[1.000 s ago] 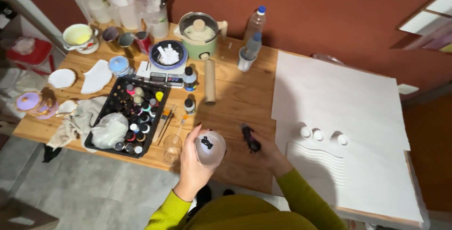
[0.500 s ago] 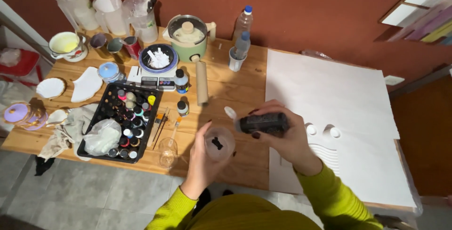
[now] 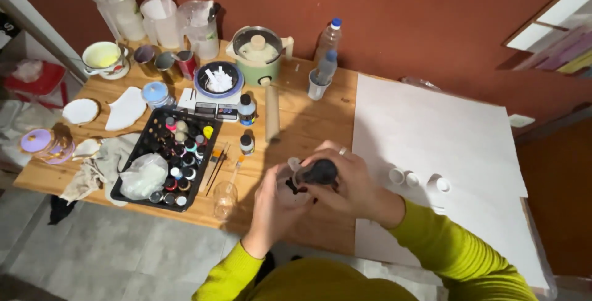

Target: Mixing black dye with water in a cup and applying it to a small object with a brush.

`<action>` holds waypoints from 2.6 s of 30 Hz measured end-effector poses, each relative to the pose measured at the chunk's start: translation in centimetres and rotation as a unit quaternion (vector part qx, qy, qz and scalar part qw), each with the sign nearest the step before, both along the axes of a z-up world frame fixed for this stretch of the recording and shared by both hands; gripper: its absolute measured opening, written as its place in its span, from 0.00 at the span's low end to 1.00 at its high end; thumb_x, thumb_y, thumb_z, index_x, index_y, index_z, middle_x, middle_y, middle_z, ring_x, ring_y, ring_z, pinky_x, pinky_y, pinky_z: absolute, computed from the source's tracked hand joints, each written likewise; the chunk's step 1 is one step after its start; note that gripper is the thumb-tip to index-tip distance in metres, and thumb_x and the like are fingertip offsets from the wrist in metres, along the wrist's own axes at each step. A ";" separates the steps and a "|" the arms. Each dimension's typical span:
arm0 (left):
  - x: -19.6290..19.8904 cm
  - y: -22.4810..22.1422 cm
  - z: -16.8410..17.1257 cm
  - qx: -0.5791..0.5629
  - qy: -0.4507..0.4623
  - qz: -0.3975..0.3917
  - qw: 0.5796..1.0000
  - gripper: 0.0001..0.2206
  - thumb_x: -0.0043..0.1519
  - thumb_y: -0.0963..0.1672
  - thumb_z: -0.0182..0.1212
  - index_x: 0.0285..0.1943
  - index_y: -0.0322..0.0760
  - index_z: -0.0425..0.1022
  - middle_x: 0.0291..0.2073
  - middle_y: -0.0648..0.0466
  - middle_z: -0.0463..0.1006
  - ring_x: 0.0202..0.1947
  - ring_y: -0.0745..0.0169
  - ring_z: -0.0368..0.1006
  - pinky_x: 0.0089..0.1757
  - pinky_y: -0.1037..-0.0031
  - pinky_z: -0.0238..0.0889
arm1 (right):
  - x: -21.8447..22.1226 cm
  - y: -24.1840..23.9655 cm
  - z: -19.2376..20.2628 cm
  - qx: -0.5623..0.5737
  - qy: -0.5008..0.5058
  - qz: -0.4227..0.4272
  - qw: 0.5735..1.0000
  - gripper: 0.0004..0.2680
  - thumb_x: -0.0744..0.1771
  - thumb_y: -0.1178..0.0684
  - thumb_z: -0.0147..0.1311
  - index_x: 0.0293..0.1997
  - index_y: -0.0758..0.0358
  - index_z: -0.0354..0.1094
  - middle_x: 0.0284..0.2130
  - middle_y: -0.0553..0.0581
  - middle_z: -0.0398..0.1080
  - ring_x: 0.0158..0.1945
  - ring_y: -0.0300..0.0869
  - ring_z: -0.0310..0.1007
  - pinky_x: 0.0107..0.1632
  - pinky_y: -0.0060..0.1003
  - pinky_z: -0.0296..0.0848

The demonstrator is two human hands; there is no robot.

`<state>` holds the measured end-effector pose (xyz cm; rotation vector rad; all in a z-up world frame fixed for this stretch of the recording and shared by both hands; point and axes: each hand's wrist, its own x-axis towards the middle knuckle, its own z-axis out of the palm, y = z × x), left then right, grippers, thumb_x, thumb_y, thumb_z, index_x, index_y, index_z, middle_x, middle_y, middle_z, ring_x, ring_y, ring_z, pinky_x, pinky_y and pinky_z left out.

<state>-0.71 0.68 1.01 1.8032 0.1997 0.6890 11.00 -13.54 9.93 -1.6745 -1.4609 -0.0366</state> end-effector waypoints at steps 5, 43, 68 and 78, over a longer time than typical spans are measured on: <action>-0.3 -0.1 0.2 -0.009 -0.008 -0.003 1.000 0.33 0.46 0.41 0.80 0.61 0.33 0.67 0.51 0.45 0.81 0.53 0.52 0.80 0.50 0.68 0.73 | -0.1 0.1 0.0 -0.002 0.006 0.002 1.000 0.13 0.64 0.56 0.66 0.50 0.63 0.68 0.40 0.58 0.73 0.41 0.47 0.78 0.43 0.37 0.75; -0.3 -0.7 0.4 -0.013 0.000 0.007 1.000 0.35 0.45 0.41 0.80 0.63 0.34 0.65 0.53 0.46 0.80 0.54 0.53 0.80 0.51 0.69 0.72 | -0.1 0.3 -0.9 0.013 -0.002 0.006 1.000 0.08 0.64 0.58 0.66 0.43 0.64 0.72 0.34 0.55 0.70 0.34 0.41 0.75 0.35 0.34 0.73; -1.2 -0.1 1.3 0.020 0.040 0.079 0.996 0.34 0.45 0.44 0.81 0.62 0.37 0.69 0.50 0.46 0.81 0.51 0.50 0.80 0.48 0.67 0.73 | -0.9 2.7 2.1 0.015 0.004 0.005 1.000 0.08 0.64 0.55 0.67 0.42 0.64 0.72 0.35 0.58 0.73 0.36 0.46 0.76 0.39 0.36 0.74; -2.8 1.7 1.2 0.026 -0.017 0.112 0.993 0.38 0.44 0.43 0.80 0.64 0.33 0.65 0.53 0.45 0.78 0.53 0.51 0.78 0.50 0.65 0.71 | -1.4 5.1 1.8 0.042 0.009 0.061 0.997 0.08 0.64 0.56 0.67 0.41 0.66 0.72 0.36 0.58 0.74 0.37 0.45 0.77 0.41 0.35 0.75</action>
